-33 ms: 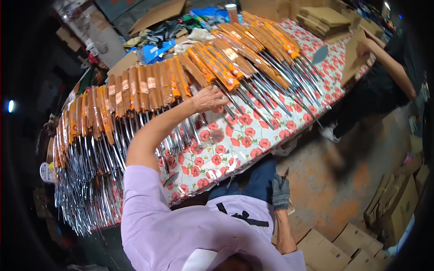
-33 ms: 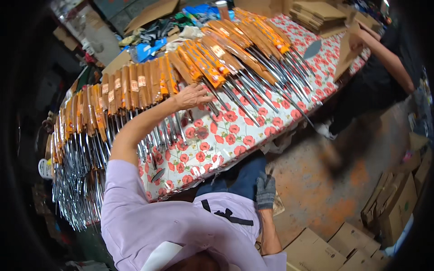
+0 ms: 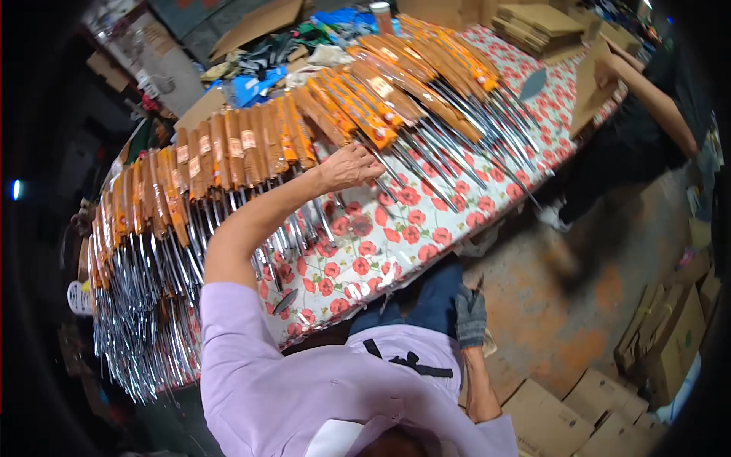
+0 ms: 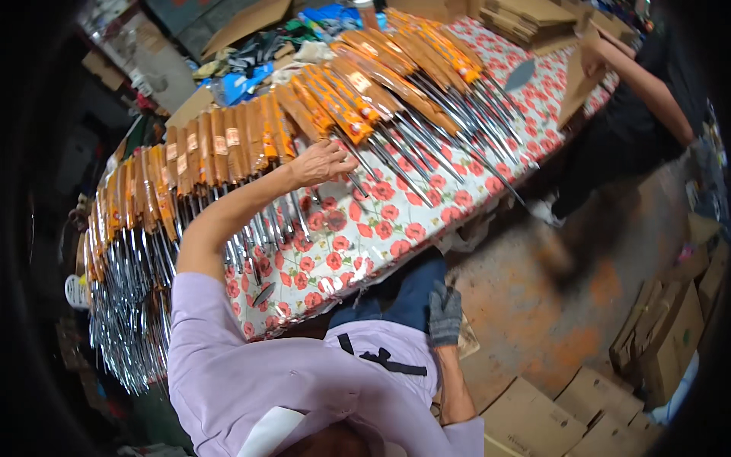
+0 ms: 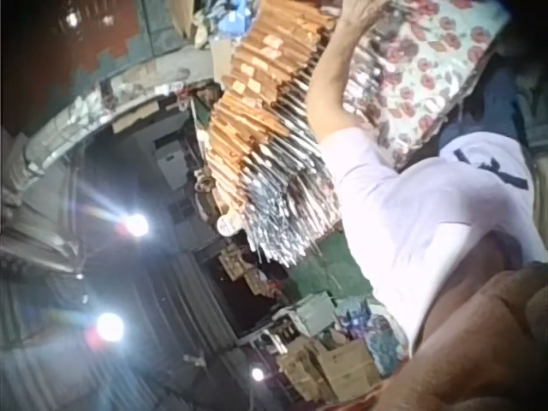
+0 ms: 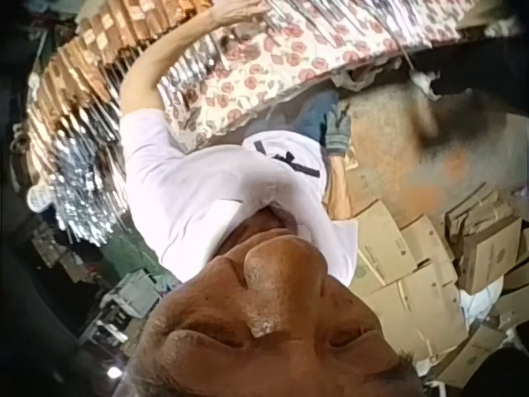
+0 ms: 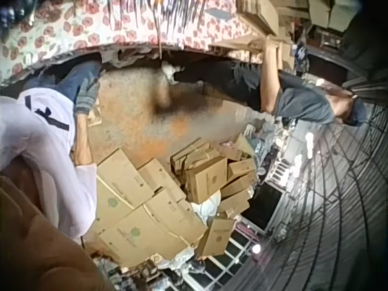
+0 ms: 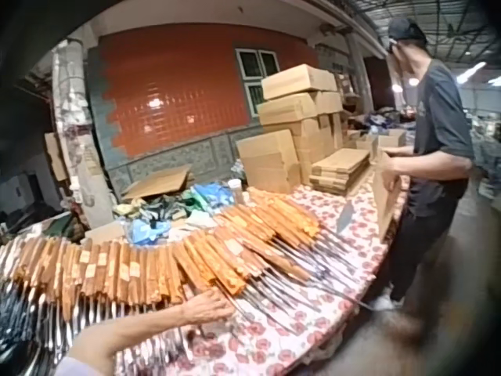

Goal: Inspecting, cleaning, and sorting large kitchen knives on a factory production floor.

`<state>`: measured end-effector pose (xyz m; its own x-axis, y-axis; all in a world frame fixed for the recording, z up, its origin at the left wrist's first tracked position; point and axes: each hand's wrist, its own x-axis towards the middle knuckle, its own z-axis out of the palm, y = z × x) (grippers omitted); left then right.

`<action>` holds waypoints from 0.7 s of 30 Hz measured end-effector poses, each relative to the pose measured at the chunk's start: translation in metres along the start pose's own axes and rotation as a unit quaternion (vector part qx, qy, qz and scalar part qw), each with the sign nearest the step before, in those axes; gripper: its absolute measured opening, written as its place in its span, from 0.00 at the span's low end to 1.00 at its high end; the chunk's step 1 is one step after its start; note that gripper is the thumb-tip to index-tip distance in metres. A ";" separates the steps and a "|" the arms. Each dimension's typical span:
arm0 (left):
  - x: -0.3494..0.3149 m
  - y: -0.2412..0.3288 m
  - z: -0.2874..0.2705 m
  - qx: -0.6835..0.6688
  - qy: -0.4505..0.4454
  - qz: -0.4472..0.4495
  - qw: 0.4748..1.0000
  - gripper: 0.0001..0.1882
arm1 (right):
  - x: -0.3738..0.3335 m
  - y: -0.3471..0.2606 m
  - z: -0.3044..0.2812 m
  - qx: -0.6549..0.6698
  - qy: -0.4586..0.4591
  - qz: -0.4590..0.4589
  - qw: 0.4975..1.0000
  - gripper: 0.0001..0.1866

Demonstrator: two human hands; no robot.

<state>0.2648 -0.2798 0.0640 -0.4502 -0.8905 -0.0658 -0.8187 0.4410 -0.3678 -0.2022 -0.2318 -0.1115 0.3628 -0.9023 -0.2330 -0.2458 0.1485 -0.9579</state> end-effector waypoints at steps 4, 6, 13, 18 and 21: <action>0.031 0.075 -0.060 0.022 0.015 0.019 0.999 0.28 | 0.008 -0.031 0.012 -0.084 0.043 -0.108 0.990 0.18; 0.044 0.118 -0.083 -0.011 0.007 0.041 0.999 0.30 | 0.015 -0.055 0.018 0.002 0.054 -0.167 0.984 0.18; 0.066 0.192 -0.115 -0.124 0.000 0.027 0.992 0.30 | 0.011 -0.110 0.019 0.365 0.007 0.014 0.931 0.18; 0.047 0.205 -0.128 -0.296 -0.005 -0.026 0.955 0.21 | 0.000 -0.126 0.008 0.470 0.022 -0.048 0.881 0.13; 0.040 0.211 -0.127 -0.366 0.018 -0.040 0.930 0.18 | -0.004 -0.133 0.000 0.481 0.043 -0.056 0.874 0.13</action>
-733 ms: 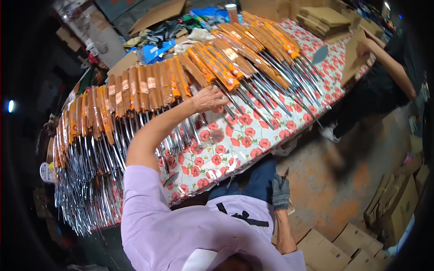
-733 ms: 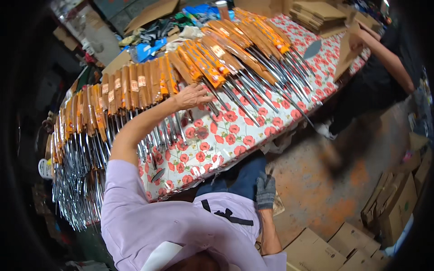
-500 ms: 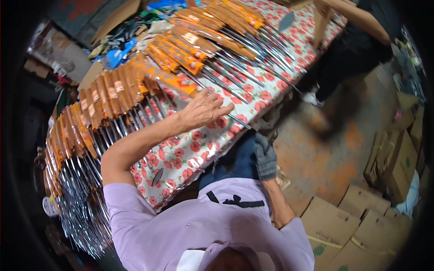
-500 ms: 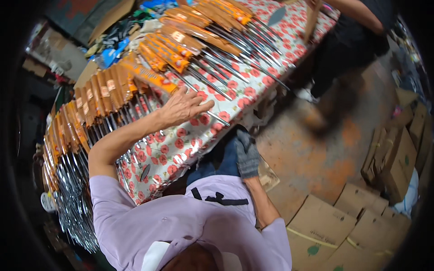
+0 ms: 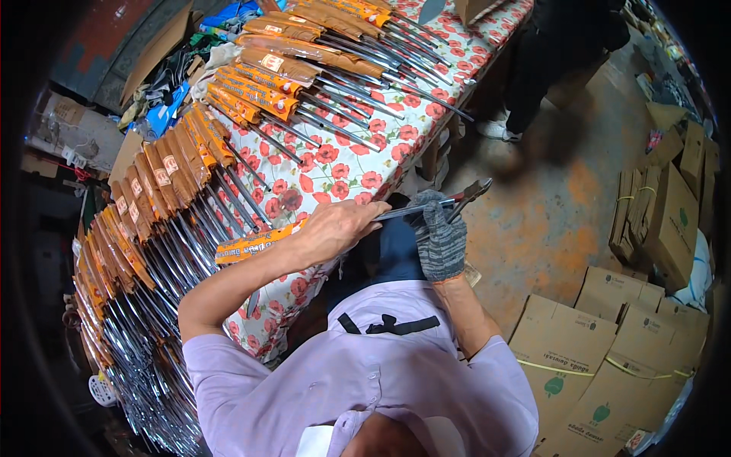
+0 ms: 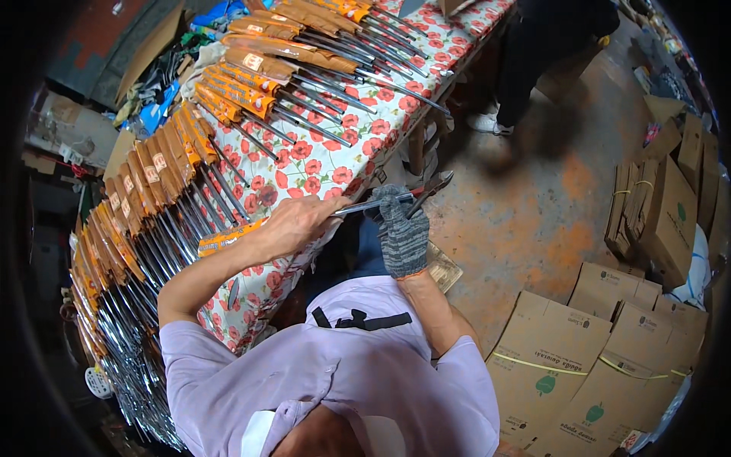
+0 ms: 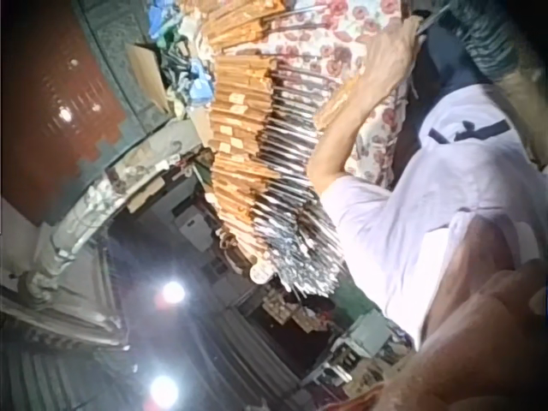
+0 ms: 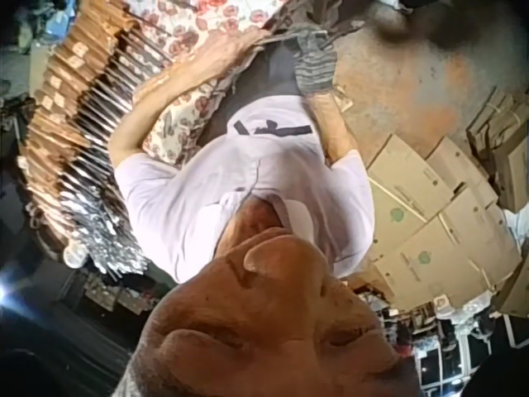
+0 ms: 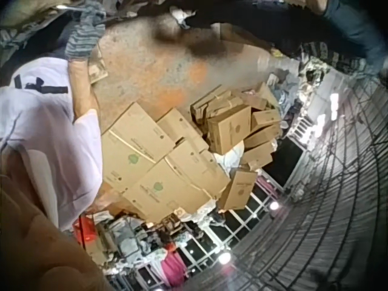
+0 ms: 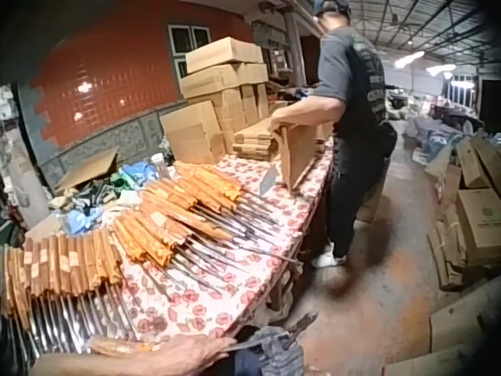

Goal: Inspecting, cleaning, and sorting large kitchen knives on a factory production floor.

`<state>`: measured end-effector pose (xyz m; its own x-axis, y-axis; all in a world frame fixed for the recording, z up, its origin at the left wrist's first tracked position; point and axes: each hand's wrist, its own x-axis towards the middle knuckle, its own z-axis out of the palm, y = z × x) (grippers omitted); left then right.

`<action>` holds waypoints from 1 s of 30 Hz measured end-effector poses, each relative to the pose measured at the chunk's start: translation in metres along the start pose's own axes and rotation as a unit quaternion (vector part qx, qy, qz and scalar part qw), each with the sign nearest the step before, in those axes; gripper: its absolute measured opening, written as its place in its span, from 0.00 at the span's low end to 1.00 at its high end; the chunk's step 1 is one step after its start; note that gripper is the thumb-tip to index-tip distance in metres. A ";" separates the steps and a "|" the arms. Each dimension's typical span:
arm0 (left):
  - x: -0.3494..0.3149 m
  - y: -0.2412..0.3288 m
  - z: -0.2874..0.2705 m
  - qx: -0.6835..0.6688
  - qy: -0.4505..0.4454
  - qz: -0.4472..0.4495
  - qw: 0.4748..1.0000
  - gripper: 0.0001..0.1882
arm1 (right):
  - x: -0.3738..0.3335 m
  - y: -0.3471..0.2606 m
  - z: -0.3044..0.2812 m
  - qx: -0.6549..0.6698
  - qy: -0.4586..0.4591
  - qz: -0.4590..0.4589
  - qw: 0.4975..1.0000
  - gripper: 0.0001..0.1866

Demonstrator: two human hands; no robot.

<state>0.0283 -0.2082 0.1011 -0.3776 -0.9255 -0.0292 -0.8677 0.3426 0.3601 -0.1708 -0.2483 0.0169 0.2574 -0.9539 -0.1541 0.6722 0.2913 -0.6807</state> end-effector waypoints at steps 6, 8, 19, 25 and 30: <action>-0.009 -0.011 0.014 -0.047 0.076 0.032 0.996 0.18 | 0.008 -0.011 -0.008 0.001 -0.029 -0.024 0.999 0.15; -0.020 -0.013 0.016 -0.008 0.050 -0.001 0.999 0.17 | 0.014 -0.018 -0.015 -0.018 -0.035 -0.036 0.999 0.17; 0.017 0.000 0.029 -0.228 0.033 -0.043 0.972 0.16 | 0.013 -0.028 -0.046 -0.039 -0.013 0.013 0.999 0.11; 0.031 0.012 0.038 -0.381 0.014 -0.077 0.921 0.12 | -0.008 -0.040 -0.095 -0.354 -0.006 -0.021 0.935 0.14; 0.025 0.013 0.039 -0.364 0.047 -0.079 0.927 0.11 | -0.016 -0.031 -0.125 -0.448 -0.010 -0.041 0.893 0.21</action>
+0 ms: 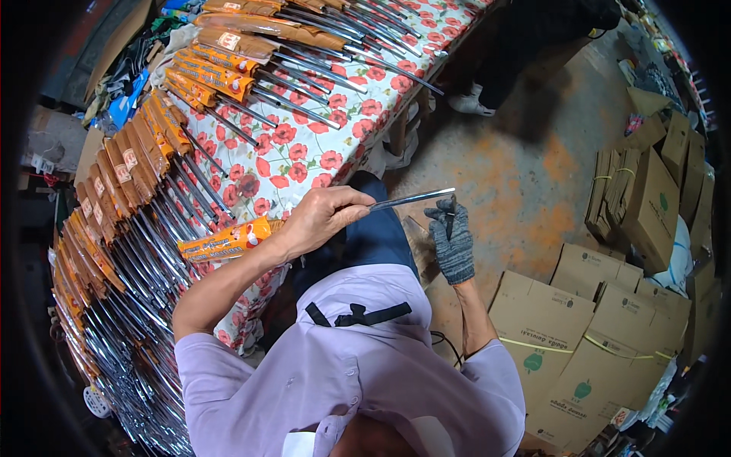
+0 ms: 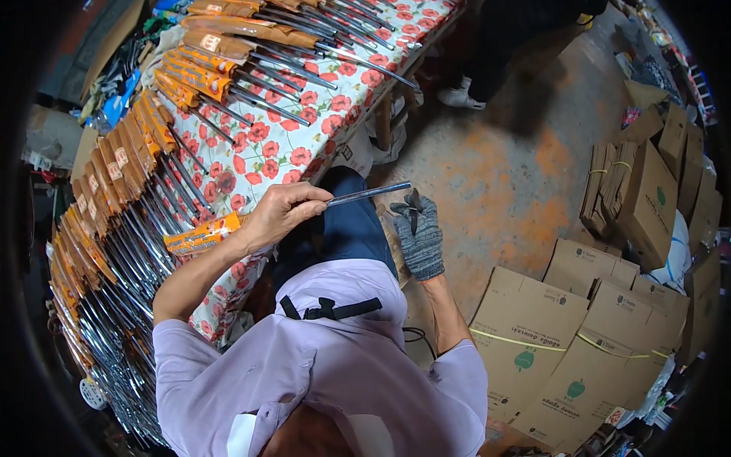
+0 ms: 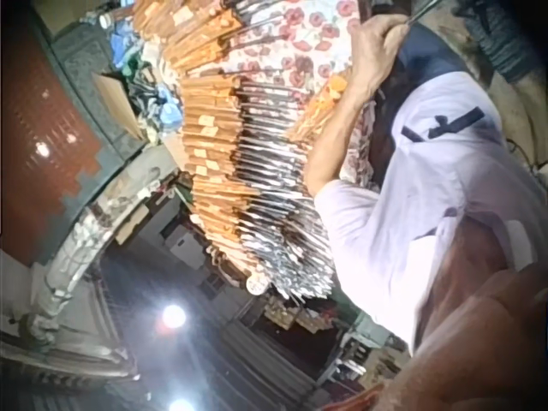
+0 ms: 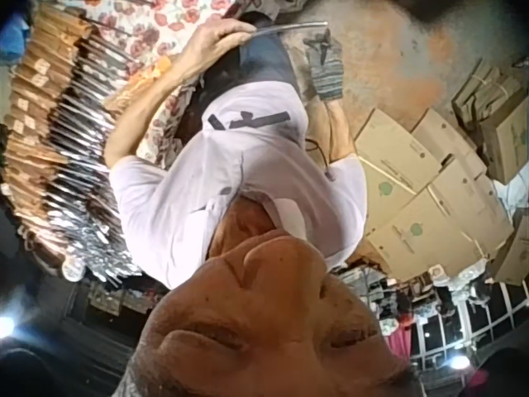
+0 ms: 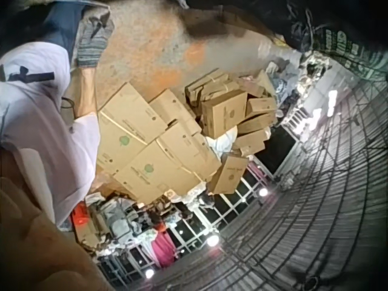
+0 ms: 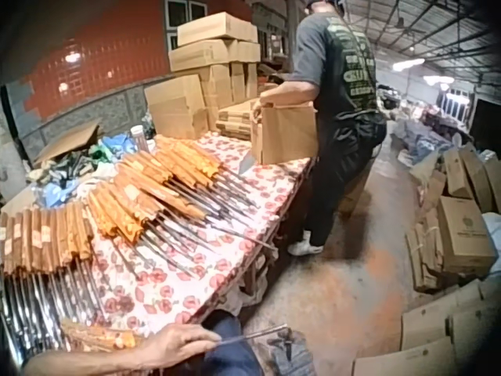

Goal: Inspecting, cleaning, and sorting large kitchen knives on a factory production floor.

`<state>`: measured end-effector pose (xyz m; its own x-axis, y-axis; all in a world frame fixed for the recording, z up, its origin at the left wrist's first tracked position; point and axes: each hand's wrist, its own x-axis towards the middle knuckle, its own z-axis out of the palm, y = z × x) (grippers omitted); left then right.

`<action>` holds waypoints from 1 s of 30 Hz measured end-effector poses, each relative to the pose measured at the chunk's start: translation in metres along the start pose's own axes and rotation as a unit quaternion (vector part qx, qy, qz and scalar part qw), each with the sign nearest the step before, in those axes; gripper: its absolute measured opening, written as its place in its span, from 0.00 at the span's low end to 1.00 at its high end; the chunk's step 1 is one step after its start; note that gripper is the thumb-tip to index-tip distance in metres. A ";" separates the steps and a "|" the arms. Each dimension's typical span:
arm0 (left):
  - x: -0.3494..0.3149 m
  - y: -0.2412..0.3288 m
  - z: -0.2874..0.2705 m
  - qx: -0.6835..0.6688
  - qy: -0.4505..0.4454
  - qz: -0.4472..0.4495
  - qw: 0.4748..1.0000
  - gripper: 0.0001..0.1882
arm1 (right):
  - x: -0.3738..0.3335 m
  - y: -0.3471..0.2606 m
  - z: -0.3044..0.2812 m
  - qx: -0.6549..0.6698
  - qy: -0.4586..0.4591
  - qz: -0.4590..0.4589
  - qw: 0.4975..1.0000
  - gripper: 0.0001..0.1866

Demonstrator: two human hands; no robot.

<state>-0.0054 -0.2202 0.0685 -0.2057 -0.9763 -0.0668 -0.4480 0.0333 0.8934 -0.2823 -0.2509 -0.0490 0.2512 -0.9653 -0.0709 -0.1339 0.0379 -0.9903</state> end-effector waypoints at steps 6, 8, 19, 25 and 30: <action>-0.001 0.004 0.003 0.003 -0.002 -0.018 1.000 0.11 | -0.003 0.003 0.000 -0.029 -0.013 -0.038 0.999 0.25; -0.001 0.005 0.003 0.002 0.000 -0.010 1.000 0.11 | -0.001 0.003 0.002 -0.036 -0.015 -0.043 0.998 0.26; -0.007 0.002 0.011 0.039 0.037 0.018 0.998 0.09 | 0.001 -0.003 -0.001 -0.038 -0.020 -0.070 0.997 0.27; -0.008 0.000 0.017 0.069 0.061 0.045 0.995 0.08 | 0.002 0.002 -0.003 -0.079 -0.019 -0.103 0.991 0.28; -0.009 0.001 0.019 0.107 0.062 0.088 0.988 0.08 | 0.003 0.012 -0.001 -0.022 -0.014 -0.100 0.995 0.28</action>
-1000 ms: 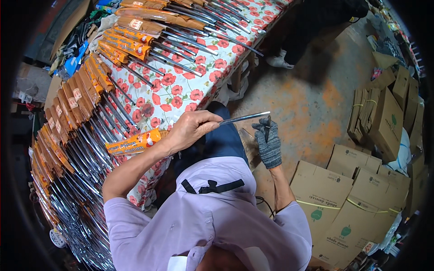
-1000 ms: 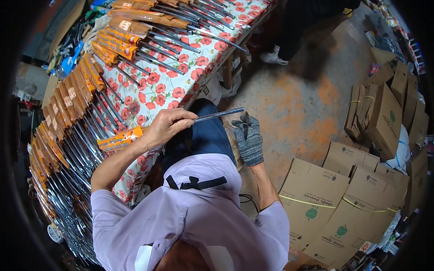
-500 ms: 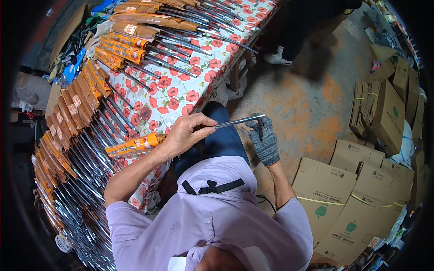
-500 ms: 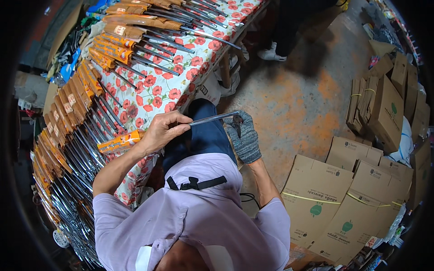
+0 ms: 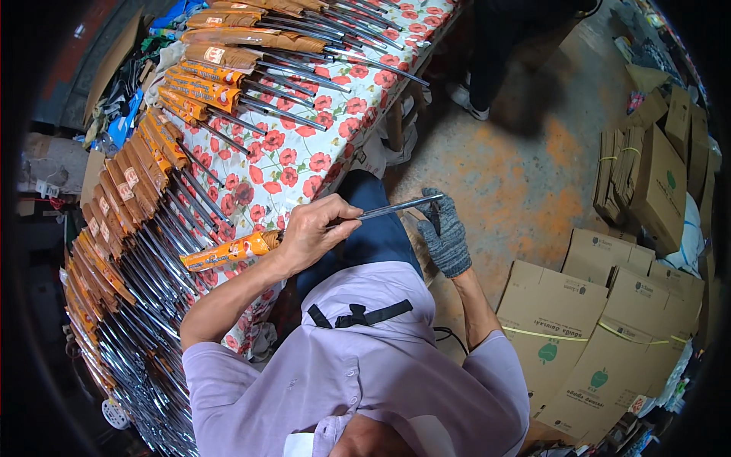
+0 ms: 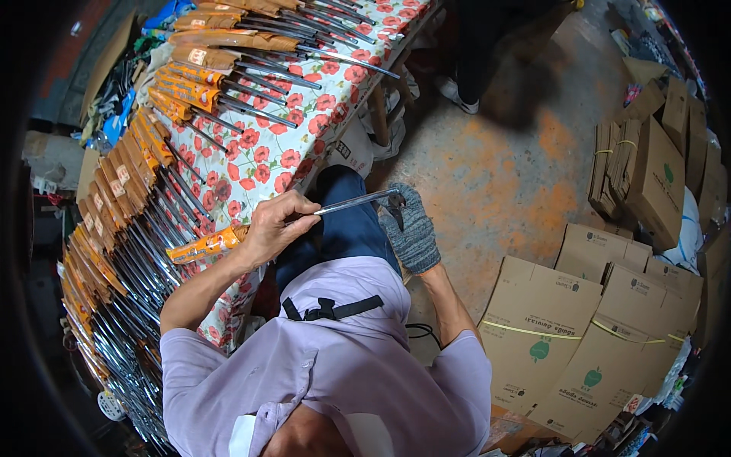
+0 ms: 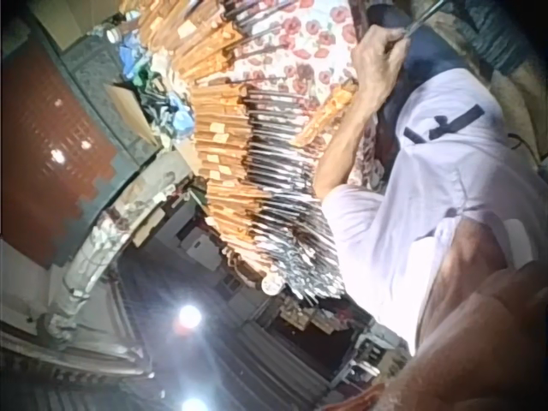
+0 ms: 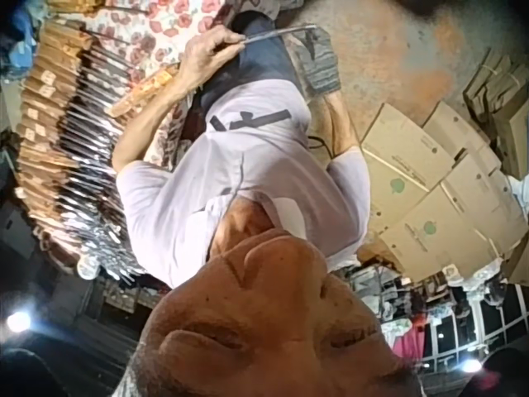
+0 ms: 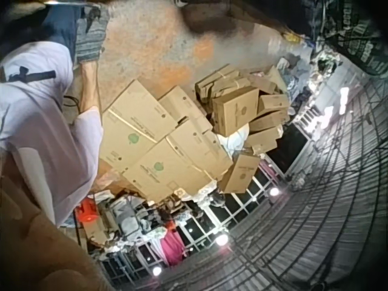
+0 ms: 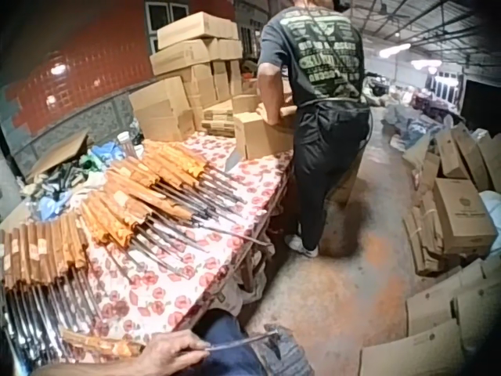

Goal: Inspecting, cleaning, and sorting large kitchen knives on a factory production floor.

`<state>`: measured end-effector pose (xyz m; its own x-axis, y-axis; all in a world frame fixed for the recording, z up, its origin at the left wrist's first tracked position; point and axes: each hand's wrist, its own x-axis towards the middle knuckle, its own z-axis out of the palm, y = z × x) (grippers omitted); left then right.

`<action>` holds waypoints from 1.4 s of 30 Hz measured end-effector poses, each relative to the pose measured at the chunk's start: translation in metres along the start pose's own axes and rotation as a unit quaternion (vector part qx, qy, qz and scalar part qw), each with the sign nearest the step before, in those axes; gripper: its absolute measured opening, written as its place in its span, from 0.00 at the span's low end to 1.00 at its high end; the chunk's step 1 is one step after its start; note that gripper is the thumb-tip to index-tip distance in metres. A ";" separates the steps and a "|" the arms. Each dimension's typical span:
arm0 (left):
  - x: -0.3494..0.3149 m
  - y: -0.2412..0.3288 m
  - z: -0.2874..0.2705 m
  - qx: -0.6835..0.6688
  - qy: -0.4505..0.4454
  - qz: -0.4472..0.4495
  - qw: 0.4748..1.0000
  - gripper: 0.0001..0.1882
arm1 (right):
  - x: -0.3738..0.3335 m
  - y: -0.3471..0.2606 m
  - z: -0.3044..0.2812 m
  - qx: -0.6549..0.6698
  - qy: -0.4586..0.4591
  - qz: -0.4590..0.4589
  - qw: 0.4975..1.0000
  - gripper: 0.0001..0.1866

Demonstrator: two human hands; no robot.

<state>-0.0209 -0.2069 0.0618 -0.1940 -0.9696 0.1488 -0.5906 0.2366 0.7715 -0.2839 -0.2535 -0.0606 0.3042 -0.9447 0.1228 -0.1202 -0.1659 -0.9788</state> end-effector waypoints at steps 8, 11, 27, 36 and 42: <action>-0.001 0.000 0.006 0.070 0.051 0.120 0.989 0.12 | 0.003 -0.015 -0.005 0.021 -0.036 0.033 0.999 0.31; -0.001 0.000 0.008 0.079 0.055 0.129 0.987 0.12 | 0.004 -0.023 -0.006 0.018 -0.050 0.038 0.998 0.32; -0.004 -0.004 0.010 0.110 0.056 0.146 0.982 0.14 | 0.007 -0.022 -0.003 -0.077 -0.026 0.023 0.996 0.29; -0.005 -0.010 0.013 0.118 0.052 0.151 0.980 0.14 | 0.009 -0.001 -0.005 -0.126 -0.024 -0.007 0.992 0.26; -0.006 -0.012 0.013 0.115 0.050 0.158 0.979 0.14 | 0.009 0.007 -0.002 -0.132 -0.023 -0.025 0.991 0.21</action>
<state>-0.0228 -0.2032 0.0433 -0.3244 -0.8443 0.4264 -0.6762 0.5223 0.5196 -0.2835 -0.2635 -0.0657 0.3585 -0.9205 0.1556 -0.3451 -0.2856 -0.8941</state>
